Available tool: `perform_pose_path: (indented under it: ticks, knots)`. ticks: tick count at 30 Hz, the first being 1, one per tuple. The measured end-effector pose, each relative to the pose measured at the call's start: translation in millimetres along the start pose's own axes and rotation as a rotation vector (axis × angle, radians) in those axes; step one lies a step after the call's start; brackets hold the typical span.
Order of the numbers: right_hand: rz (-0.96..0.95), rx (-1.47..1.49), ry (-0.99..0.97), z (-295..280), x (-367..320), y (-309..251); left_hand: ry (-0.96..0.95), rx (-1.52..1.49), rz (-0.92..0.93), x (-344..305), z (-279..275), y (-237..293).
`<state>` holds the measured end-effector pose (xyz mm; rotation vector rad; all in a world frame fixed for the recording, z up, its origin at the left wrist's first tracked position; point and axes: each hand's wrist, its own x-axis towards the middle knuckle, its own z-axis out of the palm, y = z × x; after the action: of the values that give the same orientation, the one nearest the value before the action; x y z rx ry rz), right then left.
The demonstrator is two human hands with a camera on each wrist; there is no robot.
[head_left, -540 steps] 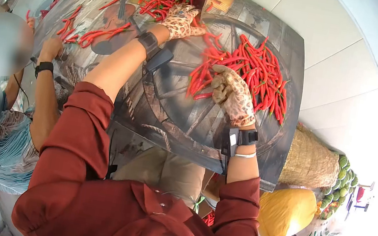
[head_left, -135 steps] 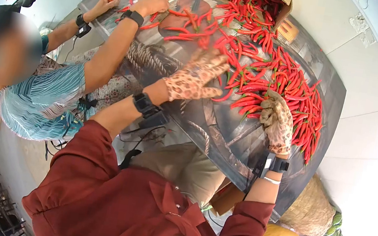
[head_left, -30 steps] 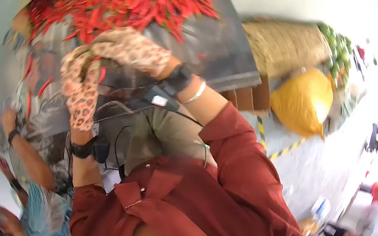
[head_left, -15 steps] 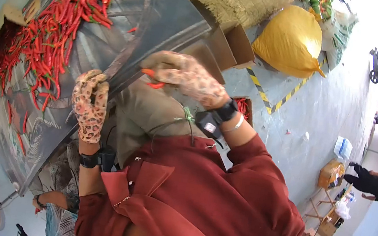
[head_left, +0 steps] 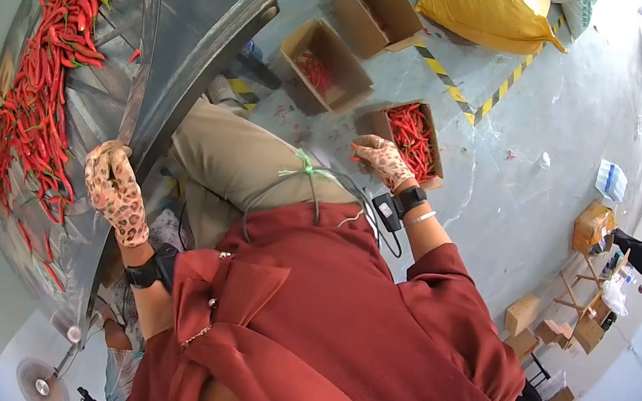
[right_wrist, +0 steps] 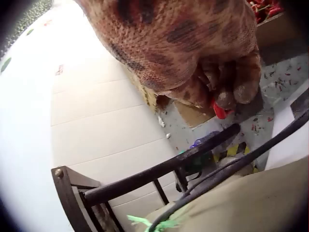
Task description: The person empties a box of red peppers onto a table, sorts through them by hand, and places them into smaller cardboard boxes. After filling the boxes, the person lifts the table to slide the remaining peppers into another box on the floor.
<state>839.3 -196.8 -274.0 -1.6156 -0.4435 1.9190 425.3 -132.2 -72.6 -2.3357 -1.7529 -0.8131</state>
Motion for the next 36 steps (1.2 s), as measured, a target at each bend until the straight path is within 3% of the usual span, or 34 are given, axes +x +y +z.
perform_pose_path:
  ticks: [5,7,9,11,13,14,16,17,18,19,21,23,26,28,30,33,36]
  knots:
    - [-0.054,-0.122,0.062,-6.5,16.0,0.8,-0.002,0.015,-0.044,-3.4,1.4,-2.4]
    - [-0.259,-0.186,0.121,-11.0,26.3,-21.0,-0.016,0.062,-0.027,-7.2,2.9,-7.0]
    - [-0.499,-0.445,0.218,-28.2,47.8,-53.5,0.044,0.159,0.035,-13.0,7.3,-13.3]
    - [-0.491,-0.332,0.197,-34.9,46.1,-109.7,-0.015,0.161,0.016,-5.2,4.1,-1.6]
    - [-0.603,-0.194,0.308,-41.7,58.2,-139.4,0.057,-0.059,-0.205,-3.5,3.9,7.0]
    - [-0.566,-0.232,0.324,-37.9,54.7,-156.3,0.067,0.033,-0.256,-7.5,6.9,3.6]
    - [-0.538,-0.276,0.277,-28.9,56.9,-173.1,0.069,0.091,-0.216,-2.4,-3.5,7.2]
    - [-0.524,-0.290,0.265,-11.9,44.9,-180.6,0.045,0.019,-0.318,-3.6,-6.6,3.7]
    - [-0.524,-0.229,0.236,-11.1,57.4,-177.1,0.066,0.198,-0.326,-24.8,7.8,-13.4]
    - [-0.558,-0.228,0.203,4.0,48.5,-181.5,0.119,0.041,-0.231,4.2,-12.9,7.8]
    - [-0.545,-0.268,0.168,21.9,44.1,-188.1,0.154,-0.039,-0.202,3.0,-11.2,-1.0]
    - [-0.613,-0.199,0.068,26.0,58.6,-194.5,0.081,-0.029,-0.191,-1.8,-9.8,-3.2]
    - [-0.785,-0.235,-0.031,77.0,18.6,-233.2,0.070,-0.193,-0.189,-1.5,-14.3,2.1]
    - [-0.941,-0.410,0.012,130.9,-22.9,-266.5,0.121,-0.209,-0.205,-4.7,-22.8,-2.4]
    - [-0.951,-0.385,-0.110,178.9,-57.5,-287.8,0.112,-0.176,-0.292,-11.7,-31.4,-7.4]
    - [-1.136,-0.582,-0.263,231.4,-59.7,-311.6,0.122,-0.132,-0.504,-22.3,-56.4,-17.4]
    - [-1.216,-0.896,-0.351,280.2,-36.8,-338.0,0.190,-0.042,-0.483,-23.7,-73.3,-45.9]
